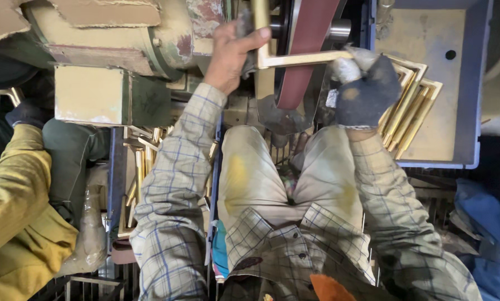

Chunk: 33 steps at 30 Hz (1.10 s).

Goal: The person holds L-shaped brass parts with gloved hands and applies them to a belt sander to polish the edges, then places the finished parts into a blue bin. They repeat this for multiple parts one by one.

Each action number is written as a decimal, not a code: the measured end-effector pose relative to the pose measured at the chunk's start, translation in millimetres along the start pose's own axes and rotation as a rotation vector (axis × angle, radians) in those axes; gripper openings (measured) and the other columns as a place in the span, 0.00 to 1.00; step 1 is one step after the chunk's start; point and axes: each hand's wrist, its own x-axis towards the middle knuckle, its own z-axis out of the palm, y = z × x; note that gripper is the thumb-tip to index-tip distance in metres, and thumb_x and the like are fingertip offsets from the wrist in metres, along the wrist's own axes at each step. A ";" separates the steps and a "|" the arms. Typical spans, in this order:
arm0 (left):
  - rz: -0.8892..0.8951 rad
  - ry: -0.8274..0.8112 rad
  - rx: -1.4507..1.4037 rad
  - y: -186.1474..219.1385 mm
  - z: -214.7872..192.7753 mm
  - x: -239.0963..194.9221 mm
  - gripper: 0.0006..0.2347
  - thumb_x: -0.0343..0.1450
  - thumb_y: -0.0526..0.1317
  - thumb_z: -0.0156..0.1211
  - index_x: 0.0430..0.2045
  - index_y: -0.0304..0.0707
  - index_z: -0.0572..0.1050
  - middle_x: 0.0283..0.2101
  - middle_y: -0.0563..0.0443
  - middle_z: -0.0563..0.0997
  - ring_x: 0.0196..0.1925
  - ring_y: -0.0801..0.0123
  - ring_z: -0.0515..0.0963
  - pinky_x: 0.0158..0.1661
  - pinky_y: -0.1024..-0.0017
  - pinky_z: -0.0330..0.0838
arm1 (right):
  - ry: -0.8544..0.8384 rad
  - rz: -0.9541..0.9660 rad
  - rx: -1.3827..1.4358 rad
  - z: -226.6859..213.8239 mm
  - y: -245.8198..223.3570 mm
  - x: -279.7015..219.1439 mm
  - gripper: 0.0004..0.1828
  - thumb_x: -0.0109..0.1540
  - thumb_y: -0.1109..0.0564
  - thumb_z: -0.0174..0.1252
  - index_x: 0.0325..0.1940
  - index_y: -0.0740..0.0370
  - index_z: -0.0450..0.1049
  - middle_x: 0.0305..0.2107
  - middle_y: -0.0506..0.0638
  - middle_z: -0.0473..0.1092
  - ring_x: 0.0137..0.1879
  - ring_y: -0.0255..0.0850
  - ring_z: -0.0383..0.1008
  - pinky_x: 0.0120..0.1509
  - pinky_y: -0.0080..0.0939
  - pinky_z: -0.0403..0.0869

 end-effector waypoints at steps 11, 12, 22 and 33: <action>-0.087 0.078 -0.034 -6.8 6.5 8.9 0.11 0.67 0.37 0.73 0.34 0.26 0.80 0.31 0.48 0.81 0.29 0.69 0.81 0.34 0.70 0.80 | -0.023 0.024 -0.015 -0.7 1.5 2.7 0.11 0.71 0.57 0.70 0.46 0.67 0.78 0.37 0.54 0.77 0.41 0.40 0.80 0.48 0.39 0.78; -0.094 0.081 -0.071 -4.1 0.2 6.2 0.10 0.66 0.36 0.72 0.34 0.26 0.80 0.31 0.48 0.81 0.28 0.69 0.81 0.34 0.69 0.80 | -0.032 0.064 0.002 4.6 -3.2 1.8 0.12 0.70 0.56 0.72 0.46 0.67 0.78 0.36 0.53 0.78 0.40 0.40 0.80 0.47 0.39 0.77; -0.102 0.072 -0.159 -18.0 22.2 11.9 0.09 0.66 0.34 0.73 0.31 0.26 0.79 0.32 0.47 0.82 0.31 0.69 0.82 0.34 0.69 0.82 | 0.087 0.072 0.090 -4.3 12.4 0.3 0.16 0.71 0.56 0.74 0.45 0.67 0.73 0.38 0.52 0.77 0.43 0.38 0.77 0.50 0.39 0.77; -0.193 0.160 -0.202 11.0 0.2 3.5 0.06 0.66 0.33 0.70 0.30 0.27 0.80 0.29 0.47 0.82 0.26 0.67 0.83 0.31 0.67 0.82 | -0.008 0.085 -0.056 13.7 -0.8 2.4 0.17 0.68 0.53 0.76 0.42 0.64 0.74 0.35 0.51 0.77 0.40 0.38 0.78 0.47 0.38 0.77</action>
